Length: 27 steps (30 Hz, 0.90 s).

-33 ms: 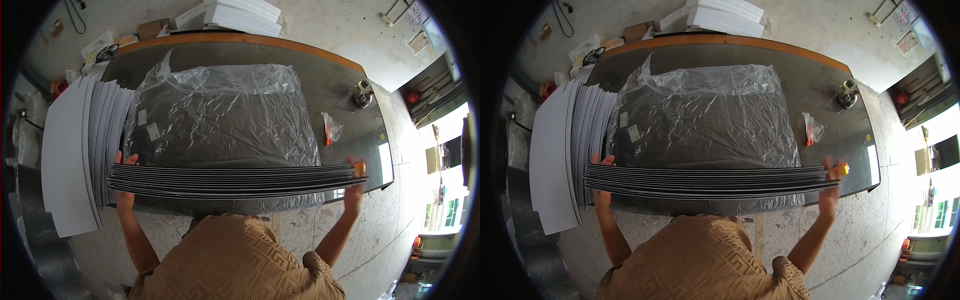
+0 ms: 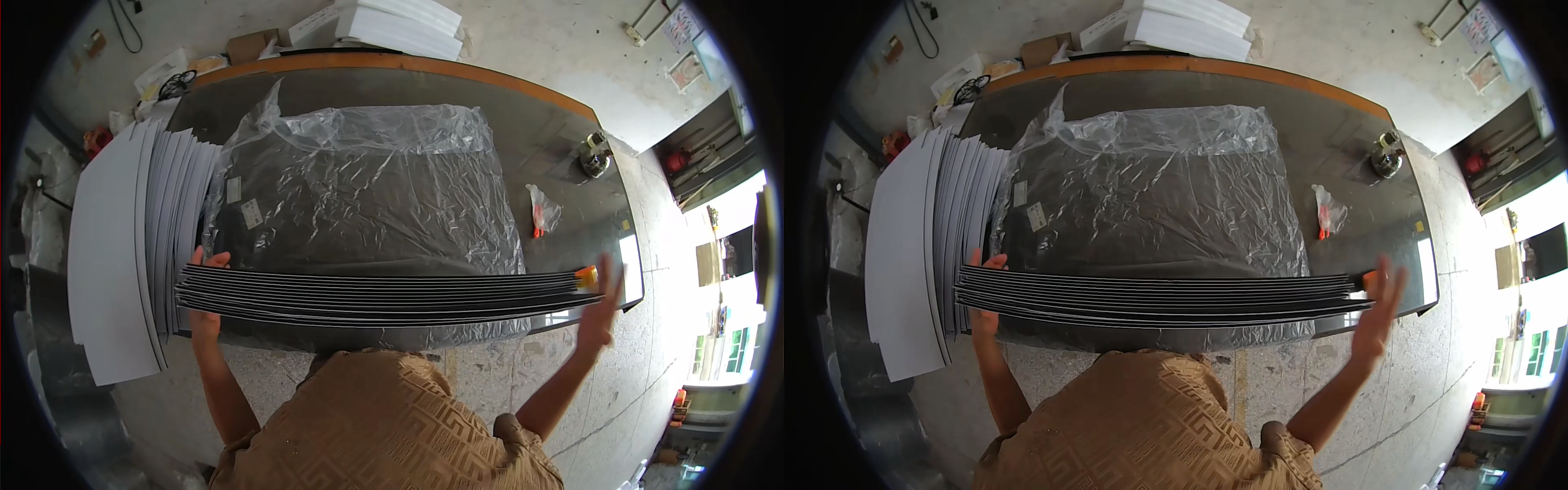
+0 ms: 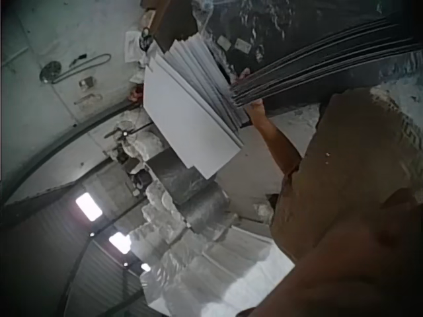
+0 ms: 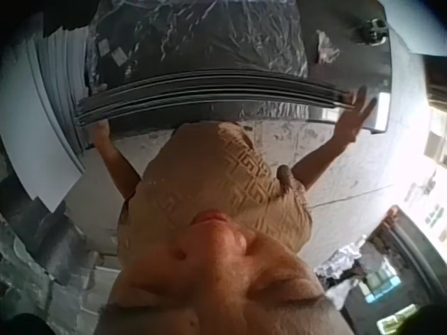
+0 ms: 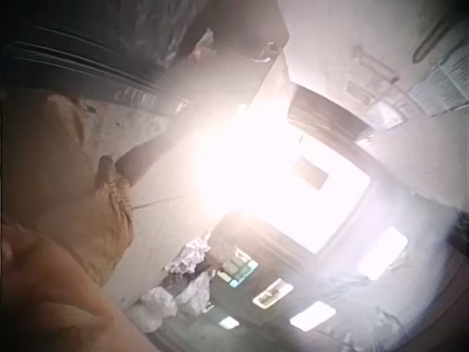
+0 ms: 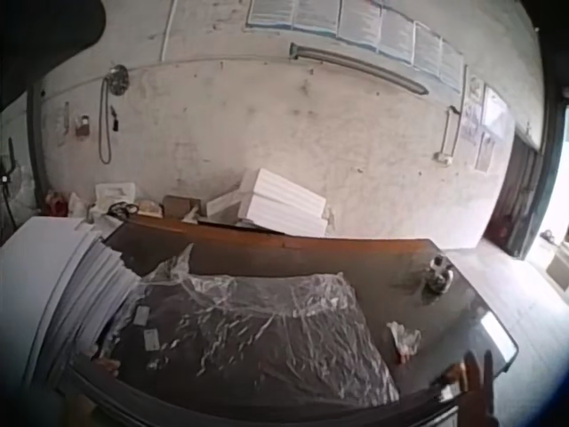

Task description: The person stacks a large number of white rectangular panels on a table, aligning them carefully. They then cover the stack with a clear plastic sheet and secure it using a tape dispenser and yellow tape.

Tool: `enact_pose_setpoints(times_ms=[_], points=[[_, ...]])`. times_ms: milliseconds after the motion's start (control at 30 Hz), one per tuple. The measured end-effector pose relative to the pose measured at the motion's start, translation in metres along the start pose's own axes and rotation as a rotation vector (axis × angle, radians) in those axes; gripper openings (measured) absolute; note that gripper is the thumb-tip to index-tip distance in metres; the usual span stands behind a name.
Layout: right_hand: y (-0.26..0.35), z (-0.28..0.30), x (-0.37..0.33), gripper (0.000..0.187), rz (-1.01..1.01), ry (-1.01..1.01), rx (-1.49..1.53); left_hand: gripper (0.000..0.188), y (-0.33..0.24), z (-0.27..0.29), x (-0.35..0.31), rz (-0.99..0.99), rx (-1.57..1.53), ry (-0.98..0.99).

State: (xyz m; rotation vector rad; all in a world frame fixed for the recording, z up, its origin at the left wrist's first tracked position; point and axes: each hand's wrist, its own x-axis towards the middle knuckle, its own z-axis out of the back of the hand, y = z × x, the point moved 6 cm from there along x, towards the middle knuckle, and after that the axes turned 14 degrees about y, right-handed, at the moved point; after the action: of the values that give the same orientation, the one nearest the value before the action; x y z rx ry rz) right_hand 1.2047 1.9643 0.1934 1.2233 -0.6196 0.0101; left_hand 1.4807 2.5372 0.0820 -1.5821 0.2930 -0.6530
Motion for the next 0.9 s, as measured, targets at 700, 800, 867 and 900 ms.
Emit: enact_pose_setpoints(times_ms=[700, 800, 867, 900], points=[[0.033, -0.105, 0.032, 0.116, -0.219, 0.653, -1.321, 0.108, -0.121, -0.077, 0.021, 0.184, 1.549, 0.325], [0.030, -0.100, 0.033, 0.116, -0.230, 0.754, -1.290, 0.104, -0.133, -0.080, 0.017, 0.248, 1.593, 0.349], [0.029, -0.049, 0.025, 0.116, -0.130, 0.381, -0.854, 0.105, -0.129, -0.062, 0.010, 0.095, 1.595, 0.222], [0.017, -0.018, 0.023, 0.115, -0.139, 0.168, -0.538, 0.106, -0.127, -0.037, -0.004, -0.066, 1.298, -0.054]])
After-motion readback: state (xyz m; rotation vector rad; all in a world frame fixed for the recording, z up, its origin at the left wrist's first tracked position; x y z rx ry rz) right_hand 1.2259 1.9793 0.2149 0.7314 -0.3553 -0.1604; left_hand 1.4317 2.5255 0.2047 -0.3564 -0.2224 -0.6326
